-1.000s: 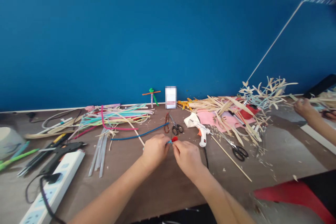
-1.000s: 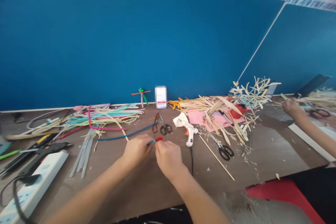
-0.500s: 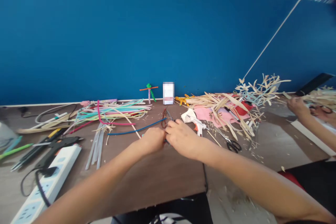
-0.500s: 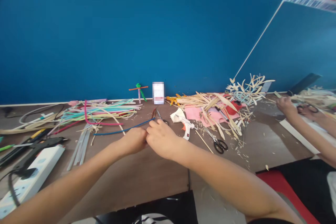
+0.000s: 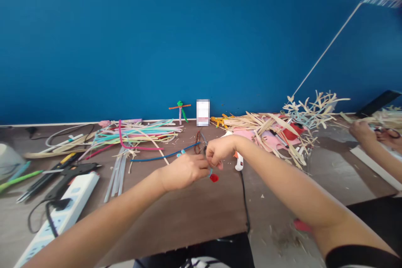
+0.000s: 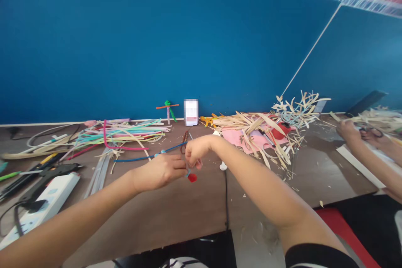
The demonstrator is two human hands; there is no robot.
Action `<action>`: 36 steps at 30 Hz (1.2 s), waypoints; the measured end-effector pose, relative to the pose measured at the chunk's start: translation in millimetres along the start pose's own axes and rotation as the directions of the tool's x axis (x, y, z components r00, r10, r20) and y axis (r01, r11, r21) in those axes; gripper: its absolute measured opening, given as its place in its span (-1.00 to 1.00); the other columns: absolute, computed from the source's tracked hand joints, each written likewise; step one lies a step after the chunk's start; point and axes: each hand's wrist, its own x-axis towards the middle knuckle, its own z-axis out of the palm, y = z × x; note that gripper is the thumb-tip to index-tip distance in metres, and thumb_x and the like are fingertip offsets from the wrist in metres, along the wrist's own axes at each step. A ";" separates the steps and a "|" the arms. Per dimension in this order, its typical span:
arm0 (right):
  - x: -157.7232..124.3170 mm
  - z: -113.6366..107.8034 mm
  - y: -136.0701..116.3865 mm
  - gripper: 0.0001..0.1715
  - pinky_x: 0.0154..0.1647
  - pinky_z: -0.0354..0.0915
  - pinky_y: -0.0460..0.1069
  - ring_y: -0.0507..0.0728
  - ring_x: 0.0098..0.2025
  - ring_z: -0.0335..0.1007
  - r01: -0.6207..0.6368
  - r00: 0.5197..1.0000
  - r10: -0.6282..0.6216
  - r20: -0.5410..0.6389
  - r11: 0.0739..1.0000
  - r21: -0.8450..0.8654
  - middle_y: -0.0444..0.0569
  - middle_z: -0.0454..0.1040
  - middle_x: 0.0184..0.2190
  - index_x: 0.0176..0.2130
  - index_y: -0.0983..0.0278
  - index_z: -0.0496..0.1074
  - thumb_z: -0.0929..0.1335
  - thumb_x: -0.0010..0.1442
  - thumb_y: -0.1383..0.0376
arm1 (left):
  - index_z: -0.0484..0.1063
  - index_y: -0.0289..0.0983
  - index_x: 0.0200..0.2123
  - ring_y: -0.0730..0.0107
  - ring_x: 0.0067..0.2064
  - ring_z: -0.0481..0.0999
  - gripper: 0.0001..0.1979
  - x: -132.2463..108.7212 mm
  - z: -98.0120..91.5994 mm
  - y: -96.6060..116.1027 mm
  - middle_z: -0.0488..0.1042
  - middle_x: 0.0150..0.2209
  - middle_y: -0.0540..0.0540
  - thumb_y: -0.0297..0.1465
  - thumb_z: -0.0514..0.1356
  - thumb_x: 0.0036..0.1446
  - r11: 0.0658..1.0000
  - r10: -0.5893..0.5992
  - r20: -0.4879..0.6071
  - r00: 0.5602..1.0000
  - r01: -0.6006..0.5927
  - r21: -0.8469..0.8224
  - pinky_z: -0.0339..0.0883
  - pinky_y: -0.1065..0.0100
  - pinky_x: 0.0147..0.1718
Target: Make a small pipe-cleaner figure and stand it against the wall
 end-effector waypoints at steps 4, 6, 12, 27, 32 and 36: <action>-4.8 6.7 13.0 -0.91 -0.45 0.14 -0.15 -0.06 -0.59 0.24 0.217 0.976 -0.217 -0.027 0.946 0.239 -0.21 0.36 -0.69 -0.55 0.36 0.39 0.35 -0.14 0.33 | 0.42 -0.26 -0.30 0.36 -0.27 0.39 -0.79 -4.5 0.9 4.2 0.47 -0.31 -0.16 -0.45 -0.01 0.10 0.972 -0.049 -0.145 0.988 0.014 -0.234 0.22 0.38 -0.28; -4.6 19.1 19.4 -0.85 -0.48 0.13 -0.14 -0.07 -0.61 0.21 0.344 0.938 -0.296 -0.178 0.847 0.405 -0.21 0.35 -0.68 -0.54 0.35 0.38 0.36 -0.12 0.28 | 0.43 -0.29 -0.34 0.39 -0.32 0.40 -0.84 -7.1 9.0 5.9 0.47 -0.37 -0.15 -0.43 0.06 0.07 0.891 -0.259 -0.290 0.921 0.112 -0.440 0.23 0.41 -0.33; 13.5 64.2 34.3 -0.81 -0.55 0.09 -0.15 -0.07 -0.62 0.16 0.661 0.692 -0.198 -0.694 0.561 0.499 -0.21 0.31 -0.66 -0.53 0.33 0.34 0.36 -0.06 0.23 | 0.44 -0.33 -0.50 0.57 -0.58 0.27 -0.86 -1.8 45.3 14.9 0.35 -0.61 0.01 -0.34 0.20 -0.08 0.261 -0.865 -0.141 0.482 0.190 -0.947 0.13 0.51 -0.60; 55.8 120.4 40.0 -0.86 -0.49 0.13 -0.12 -0.02 -0.56 0.19 0.682 0.149 0.229 -0.962 0.681 0.267 -0.17 0.32 -0.66 -0.52 0.31 0.41 0.34 -0.02 0.27 | 0.45 -0.35 -0.44 0.66 -0.66 0.22 -0.76 5.4 67.7 18.4 0.30 -0.69 0.08 -0.32 0.27 -0.21 -0.260 -0.911 0.256 0.324 0.030 -0.965 0.04 0.59 -0.70; 75.1 134.9 24.0 -0.77 -0.57 0.06 -0.13 -0.06 -0.63 0.06 0.818 0.082 0.440 -0.894 0.484 0.312 -0.24 0.16 -0.73 -0.55 0.33 0.34 0.33 0.00 0.22 | 0.45 -0.34 -0.47 0.67 -0.69 0.14 -0.79 15.9 81.2 22.6 0.29 -0.69 0.09 -0.33 0.26 -0.22 -0.138 -0.973 0.138 0.186 0.014 -0.990 0.02 0.56 -0.71; 85.8 141.3 14.1 -0.74 -0.64 -0.01 -0.14 -0.08 -0.66 -0.02 0.858 0.046 0.585 -0.810 0.392 0.332 -0.25 0.11 -0.74 -0.51 0.35 0.35 0.33 -0.02 0.17 | 0.47 -0.33 -0.48 0.52 -0.55 0.31 -0.85 17.9 89.9 21.8 0.39 -0.59 0.00 -0.36 0.23 -0.18 0.090 -0.987 -0.066 0.148 0.155 -0.984 0.18 0.48 -0.56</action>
